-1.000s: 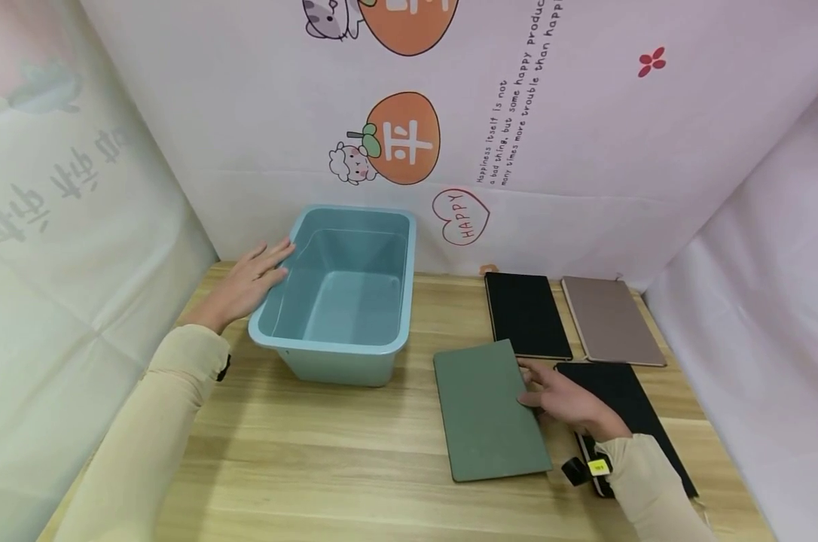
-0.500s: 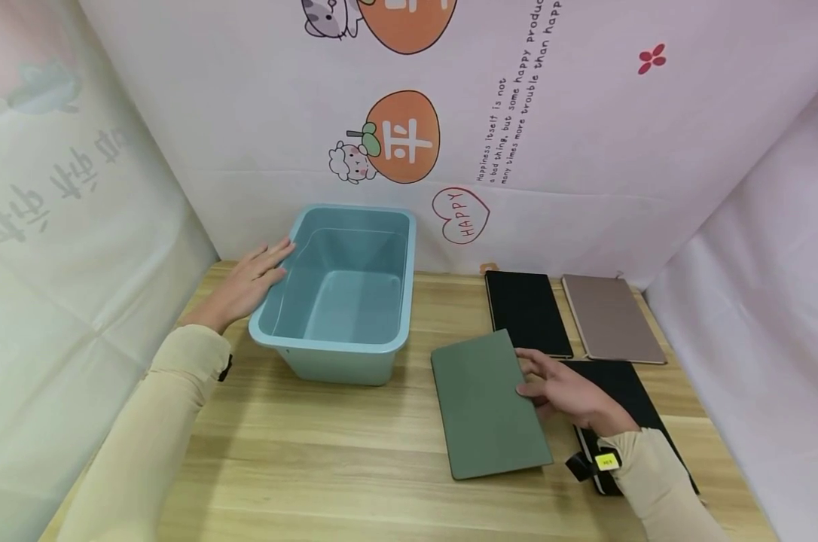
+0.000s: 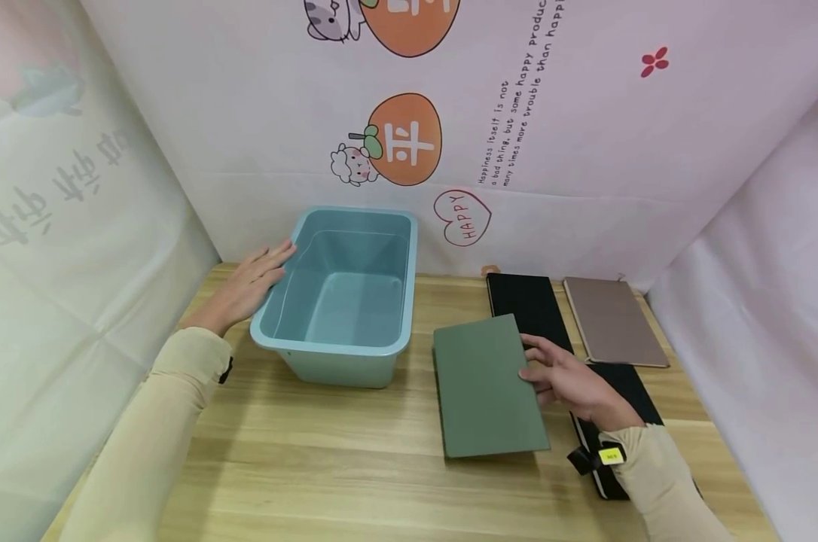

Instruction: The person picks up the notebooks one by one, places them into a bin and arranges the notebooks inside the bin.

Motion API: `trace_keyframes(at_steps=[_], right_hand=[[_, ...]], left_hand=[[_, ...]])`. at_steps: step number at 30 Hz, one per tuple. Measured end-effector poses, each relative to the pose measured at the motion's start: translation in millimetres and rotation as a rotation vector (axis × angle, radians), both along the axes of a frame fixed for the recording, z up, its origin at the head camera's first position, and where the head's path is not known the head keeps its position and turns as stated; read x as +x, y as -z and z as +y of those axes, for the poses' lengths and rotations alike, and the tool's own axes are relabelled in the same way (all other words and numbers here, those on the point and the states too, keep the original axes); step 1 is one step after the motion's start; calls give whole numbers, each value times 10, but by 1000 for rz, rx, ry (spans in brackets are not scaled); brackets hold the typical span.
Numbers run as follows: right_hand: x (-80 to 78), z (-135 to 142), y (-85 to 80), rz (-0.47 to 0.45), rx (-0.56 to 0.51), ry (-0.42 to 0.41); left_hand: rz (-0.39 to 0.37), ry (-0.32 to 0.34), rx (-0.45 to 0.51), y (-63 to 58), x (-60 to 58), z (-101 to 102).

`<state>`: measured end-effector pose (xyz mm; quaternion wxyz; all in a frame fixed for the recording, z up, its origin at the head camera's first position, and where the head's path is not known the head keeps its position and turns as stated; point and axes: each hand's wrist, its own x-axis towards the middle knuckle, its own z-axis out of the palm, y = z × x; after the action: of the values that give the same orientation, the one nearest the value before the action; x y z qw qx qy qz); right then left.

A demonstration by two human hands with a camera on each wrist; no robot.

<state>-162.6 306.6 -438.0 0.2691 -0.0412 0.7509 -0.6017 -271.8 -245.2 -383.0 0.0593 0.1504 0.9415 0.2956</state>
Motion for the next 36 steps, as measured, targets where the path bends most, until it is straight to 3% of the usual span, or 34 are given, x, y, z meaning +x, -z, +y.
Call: trace_keyframes(at_steps=[18, 36], right_hand=[[-122, 43, -389, 96, -34, 72], [-289, -22, -824, 178, -227, 113]], left_hand=[[35, 33, 74, 118, -54, -63], [47, 51, 82, 77, -59, -60]])
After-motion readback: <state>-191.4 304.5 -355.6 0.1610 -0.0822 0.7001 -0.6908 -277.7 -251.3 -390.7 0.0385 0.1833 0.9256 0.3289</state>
